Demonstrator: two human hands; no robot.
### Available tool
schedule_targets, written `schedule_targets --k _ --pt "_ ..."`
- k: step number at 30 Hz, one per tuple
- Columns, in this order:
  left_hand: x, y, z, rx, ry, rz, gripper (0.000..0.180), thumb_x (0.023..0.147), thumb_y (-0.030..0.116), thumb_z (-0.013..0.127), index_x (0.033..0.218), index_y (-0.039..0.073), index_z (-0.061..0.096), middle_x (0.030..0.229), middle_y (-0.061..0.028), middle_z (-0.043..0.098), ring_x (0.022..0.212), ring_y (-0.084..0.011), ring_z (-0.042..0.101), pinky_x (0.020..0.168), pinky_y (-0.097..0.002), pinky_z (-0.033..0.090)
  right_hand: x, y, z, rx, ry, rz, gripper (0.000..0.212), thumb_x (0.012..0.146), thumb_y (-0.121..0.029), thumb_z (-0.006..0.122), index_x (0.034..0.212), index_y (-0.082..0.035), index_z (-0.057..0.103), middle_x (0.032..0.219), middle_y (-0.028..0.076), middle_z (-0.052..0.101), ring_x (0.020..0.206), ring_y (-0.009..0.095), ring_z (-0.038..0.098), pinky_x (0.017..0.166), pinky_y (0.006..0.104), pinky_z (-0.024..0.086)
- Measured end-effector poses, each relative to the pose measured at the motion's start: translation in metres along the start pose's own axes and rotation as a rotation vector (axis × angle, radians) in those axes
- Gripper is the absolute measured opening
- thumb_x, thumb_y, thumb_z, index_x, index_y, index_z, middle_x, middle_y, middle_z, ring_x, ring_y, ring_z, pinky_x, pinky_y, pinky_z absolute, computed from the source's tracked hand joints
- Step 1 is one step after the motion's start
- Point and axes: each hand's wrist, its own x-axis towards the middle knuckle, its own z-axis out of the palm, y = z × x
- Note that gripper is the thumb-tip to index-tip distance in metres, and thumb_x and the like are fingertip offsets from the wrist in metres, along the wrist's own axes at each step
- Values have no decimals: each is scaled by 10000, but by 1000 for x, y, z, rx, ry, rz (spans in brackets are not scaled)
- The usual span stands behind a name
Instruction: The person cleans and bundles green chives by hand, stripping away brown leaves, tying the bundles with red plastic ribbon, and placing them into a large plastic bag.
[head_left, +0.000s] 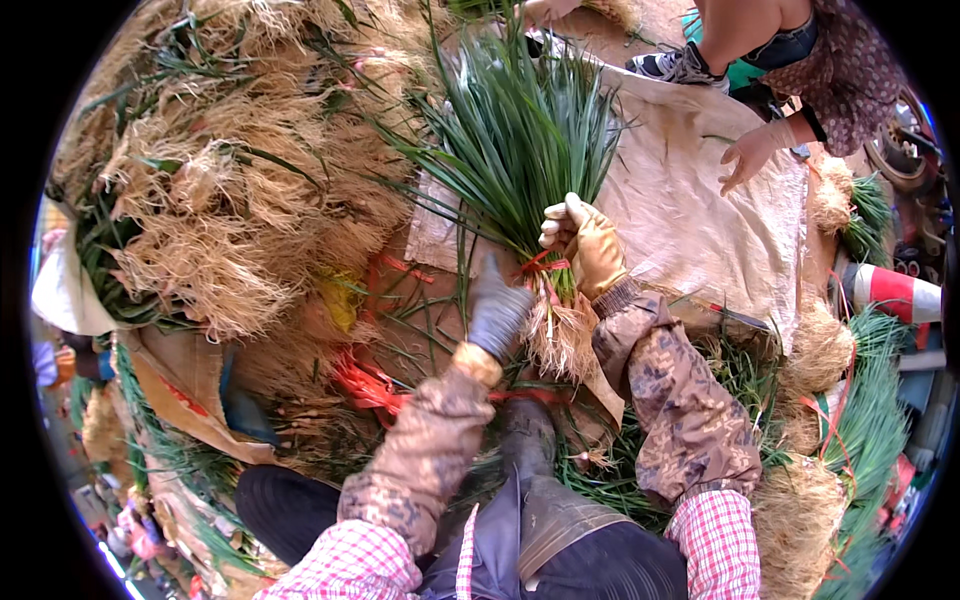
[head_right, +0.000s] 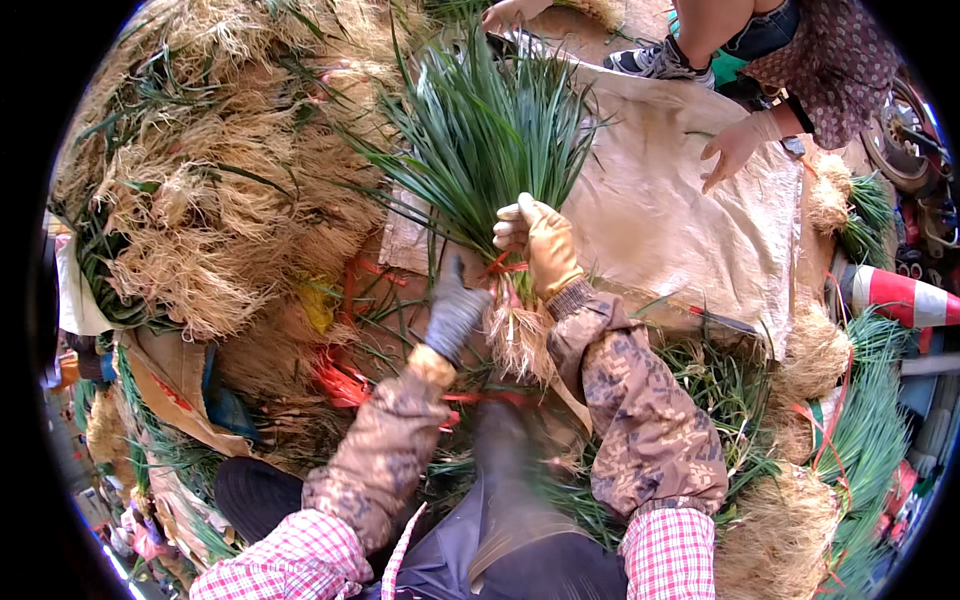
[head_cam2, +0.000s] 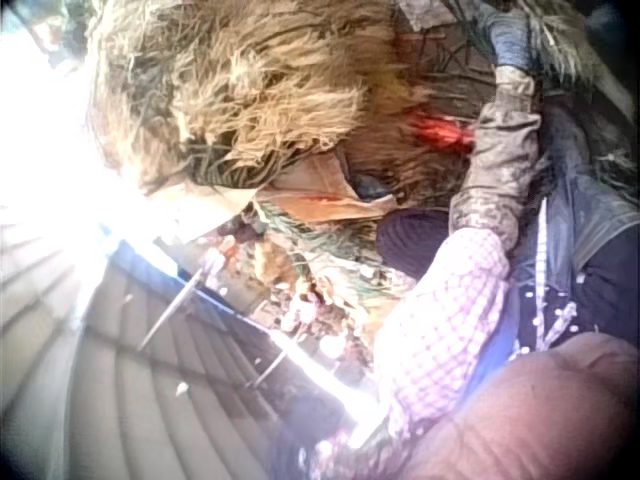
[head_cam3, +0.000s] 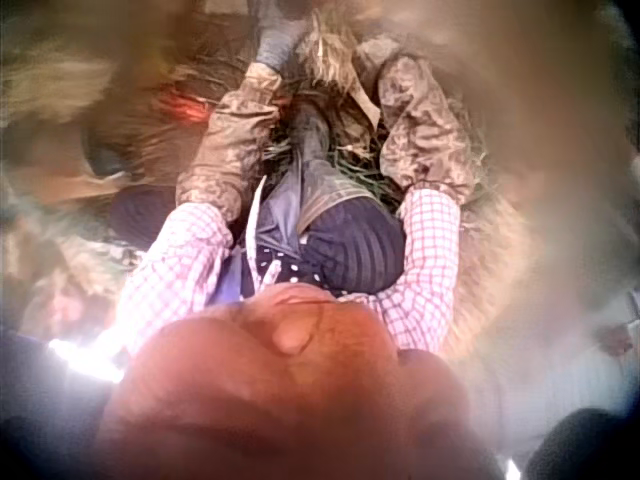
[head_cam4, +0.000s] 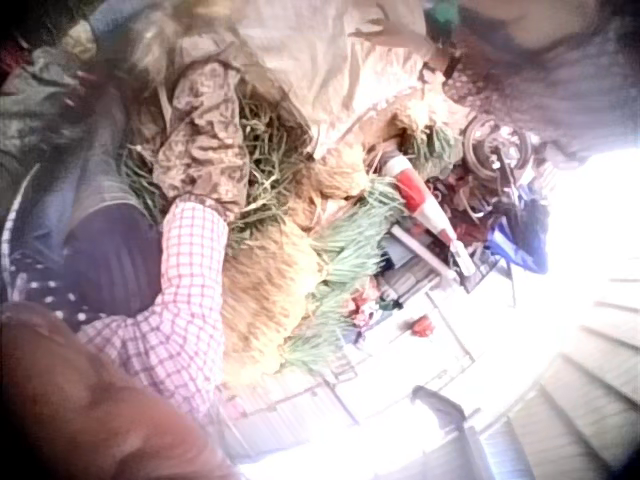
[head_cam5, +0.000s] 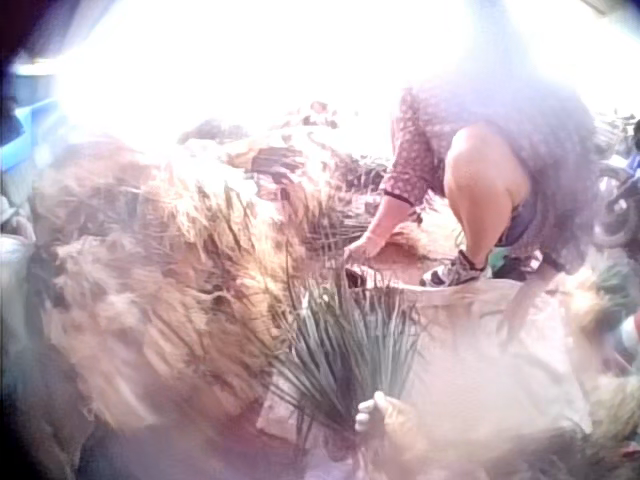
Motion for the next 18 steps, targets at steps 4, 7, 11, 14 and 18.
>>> schedule_targets --k 4,7,11,14,18 --pt "-25 21 30 -15 -98 106 781 560 54 731 1223 -56 333 1032 -185 549 860 -227 571 737 -279 488 -5 -3 33 -158 -238 -48 285 879 -263 506 754 -27 606 630 39 601 531 97 552 491 219 447" --pt "-14 18 38 -66 -161 89 755 567 61 731 1208 -52 348 1025 -177 552 861 -222 570 738 -282 485 -8 -1 47 -303 -267 -55 267 871 -247 516 757 -25 609 628 31 594 507 72 517 472 209 425" --pt "-16 21 43 -89 -278 60 720 577 70 730 1189 -46 369 1016 -166 556 862 -217 570 738 -286 481 -7 37 46 -415 -115 -280 278 854 -225 543 649 -45 596 559 -11 557 475 44 450 455 214 367" --pt "-14 18 30 -75 -303 24 693 584 77 730 1174 -42 385 1010 -159 560 863 -212 569 739 -289 479 -34 35 66 -357 59 -405 335 862 -203 524 584 -22 572 514 11 521 494 64 422 486 258 368" --pt "-10 19 20 -50 -344 0 658 594 86 729 1154 -36 406 1001 -148 564 865 -207 569 740 -292 475 -63 31 66 -315 153 -364 343 878 -208 496 599 -18 555 536 22 538 514 78 460 510 257 386"
